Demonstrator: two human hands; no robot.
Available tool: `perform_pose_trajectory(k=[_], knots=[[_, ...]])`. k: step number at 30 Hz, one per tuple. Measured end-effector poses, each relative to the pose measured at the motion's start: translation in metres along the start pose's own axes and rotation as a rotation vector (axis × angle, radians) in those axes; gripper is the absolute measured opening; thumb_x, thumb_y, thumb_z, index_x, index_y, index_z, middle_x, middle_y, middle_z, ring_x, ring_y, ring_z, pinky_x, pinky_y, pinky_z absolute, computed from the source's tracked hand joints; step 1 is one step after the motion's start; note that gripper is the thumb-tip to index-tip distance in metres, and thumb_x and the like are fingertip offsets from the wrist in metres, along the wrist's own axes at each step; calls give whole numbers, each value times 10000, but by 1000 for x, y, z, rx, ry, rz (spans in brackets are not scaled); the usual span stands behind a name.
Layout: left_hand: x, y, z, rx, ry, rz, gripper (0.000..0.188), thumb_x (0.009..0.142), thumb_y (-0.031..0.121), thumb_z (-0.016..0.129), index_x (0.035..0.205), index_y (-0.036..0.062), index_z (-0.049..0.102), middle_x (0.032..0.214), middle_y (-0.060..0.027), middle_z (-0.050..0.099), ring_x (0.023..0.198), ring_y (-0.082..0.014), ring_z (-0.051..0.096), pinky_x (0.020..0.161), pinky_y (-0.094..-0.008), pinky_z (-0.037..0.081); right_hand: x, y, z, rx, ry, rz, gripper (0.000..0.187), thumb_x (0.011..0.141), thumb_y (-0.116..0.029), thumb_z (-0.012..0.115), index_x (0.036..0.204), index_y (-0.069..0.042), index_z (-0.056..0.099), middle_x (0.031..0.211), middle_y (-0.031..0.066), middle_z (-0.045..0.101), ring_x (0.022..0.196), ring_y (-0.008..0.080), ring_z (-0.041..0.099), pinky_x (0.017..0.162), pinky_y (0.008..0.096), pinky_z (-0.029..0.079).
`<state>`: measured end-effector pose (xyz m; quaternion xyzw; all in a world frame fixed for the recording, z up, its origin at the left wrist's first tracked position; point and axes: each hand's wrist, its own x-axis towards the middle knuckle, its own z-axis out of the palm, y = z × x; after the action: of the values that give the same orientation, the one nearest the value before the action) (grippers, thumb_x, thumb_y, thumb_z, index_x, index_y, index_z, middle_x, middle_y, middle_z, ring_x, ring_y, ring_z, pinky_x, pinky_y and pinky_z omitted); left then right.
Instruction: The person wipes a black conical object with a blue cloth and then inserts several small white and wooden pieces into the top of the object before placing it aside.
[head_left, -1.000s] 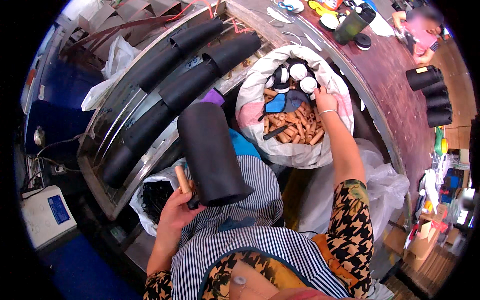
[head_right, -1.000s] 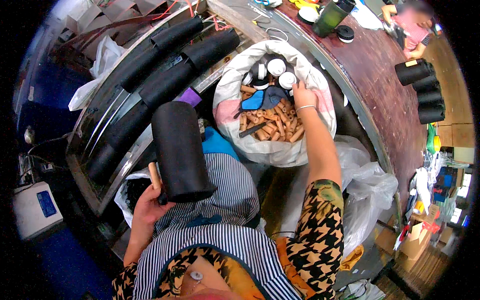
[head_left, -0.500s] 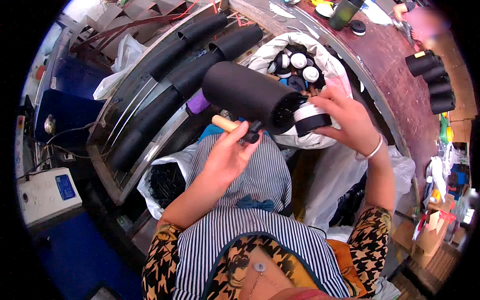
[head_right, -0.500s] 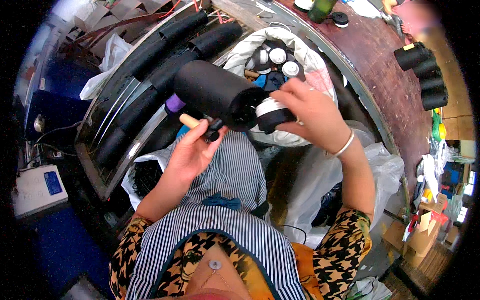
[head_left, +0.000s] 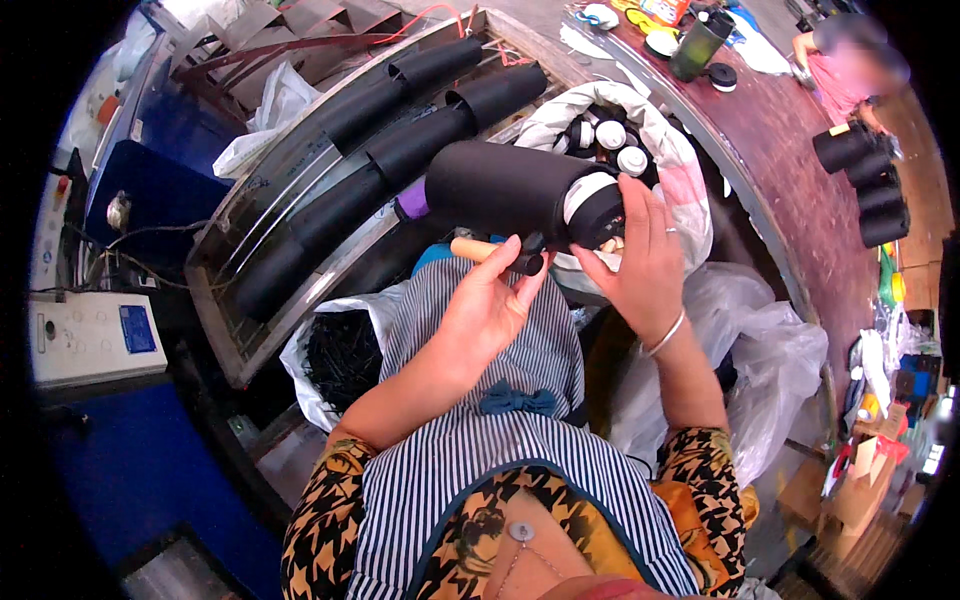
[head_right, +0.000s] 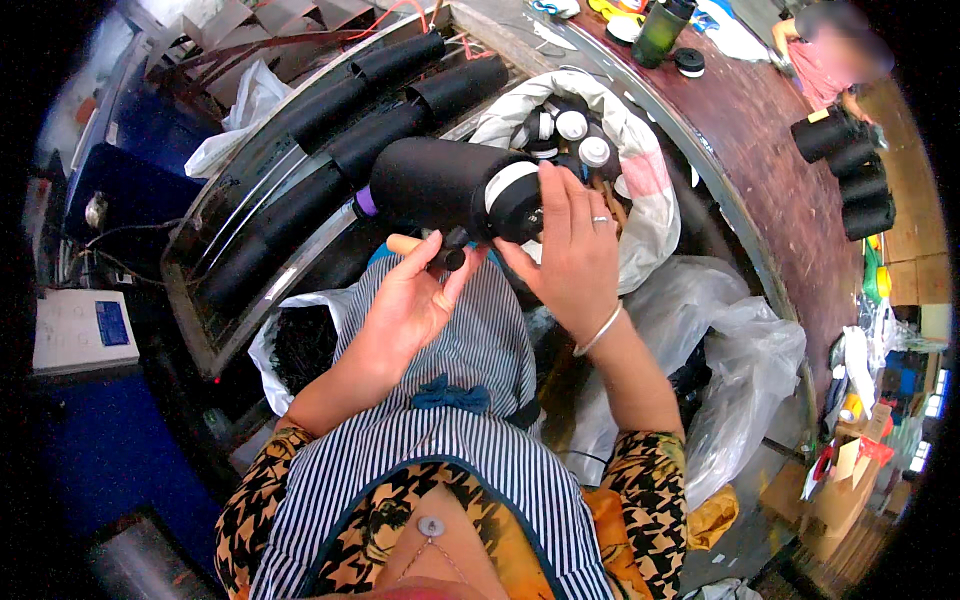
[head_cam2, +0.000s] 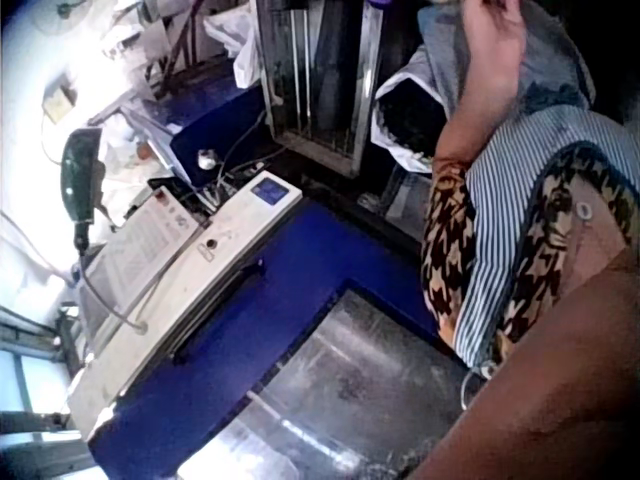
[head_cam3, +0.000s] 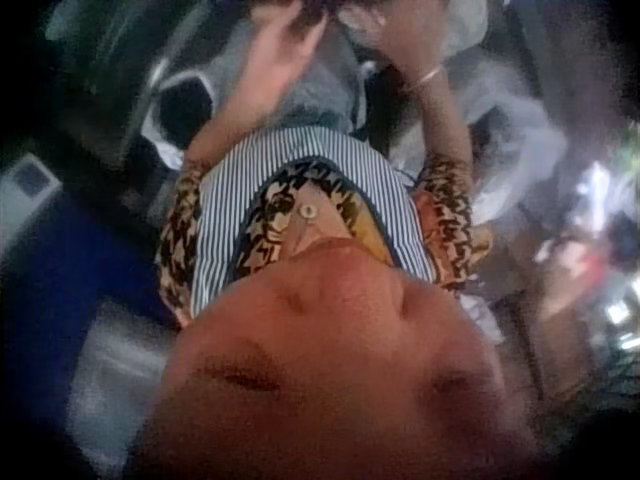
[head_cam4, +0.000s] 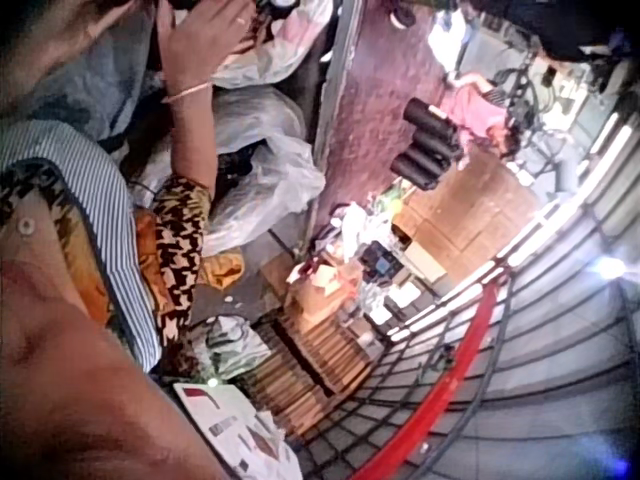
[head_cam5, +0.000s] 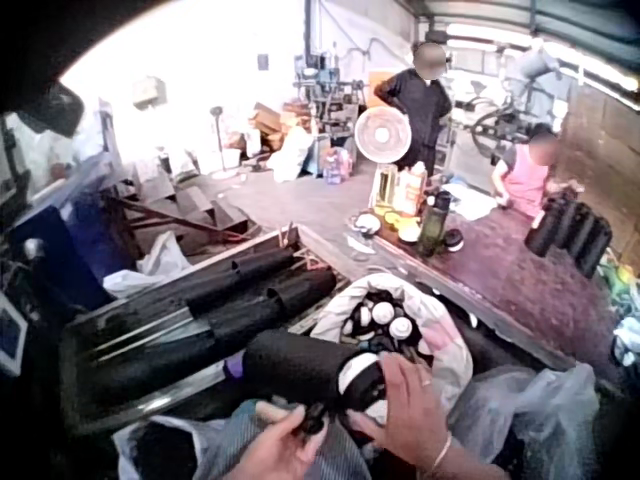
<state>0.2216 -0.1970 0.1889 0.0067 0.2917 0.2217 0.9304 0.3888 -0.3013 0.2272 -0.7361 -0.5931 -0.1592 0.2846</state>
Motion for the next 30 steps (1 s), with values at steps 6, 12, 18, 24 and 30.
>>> perform_pose_trajectory(k=[6,12,18,24,30], knots=[[-12,10,2,105,-65,-19,294,949,102,588,1195,-45,522,1215,-184,570,1119,-315,587,970,-335,548,21,11,-40,-217,-208,-482,524,773,-117,616,1294,-147,566,1299,109,527,1131,299,544,896,354,520],[-11,7,1,98,-21,-82,259,941,98,601,1158,-32,545,1177,-163,592,1110,-308,596,944,-315,557,20,12,-42,-357,-231,-669,525,792,-135,599,1304,-250,566,1343,50,485,1205,316,498,912,337,527],[-8,12,0,139,-36,-98,313,951,110,584,1211,-51,519,1219,-192,577,1150,-346,574,944,-324,562,24,19,-42,-332,-208,-750,533,796,-116,589,1318,-219,563,1378,22,490,1203,292,508,899,317,532],[3,7,0,72,6,-4,247,937,66,597,1159,-24,537,1199,-179,579,1144,-331,573,960,-333,553,-5,19,-4,-134,-93,-125,747,748,-374,674,1396,-58,477,1358,127,511,1105,290,566,881,373,509],[2,-9,6,257,-83,288,152,931,41,606,1059,40,523,1077,-89,588,1059,-239,603,897,-327,550,-29,-18,23,1164,143,612,630,899,5,592,1462,8,310,1430,169,348,806,177,667,626,263,568]])
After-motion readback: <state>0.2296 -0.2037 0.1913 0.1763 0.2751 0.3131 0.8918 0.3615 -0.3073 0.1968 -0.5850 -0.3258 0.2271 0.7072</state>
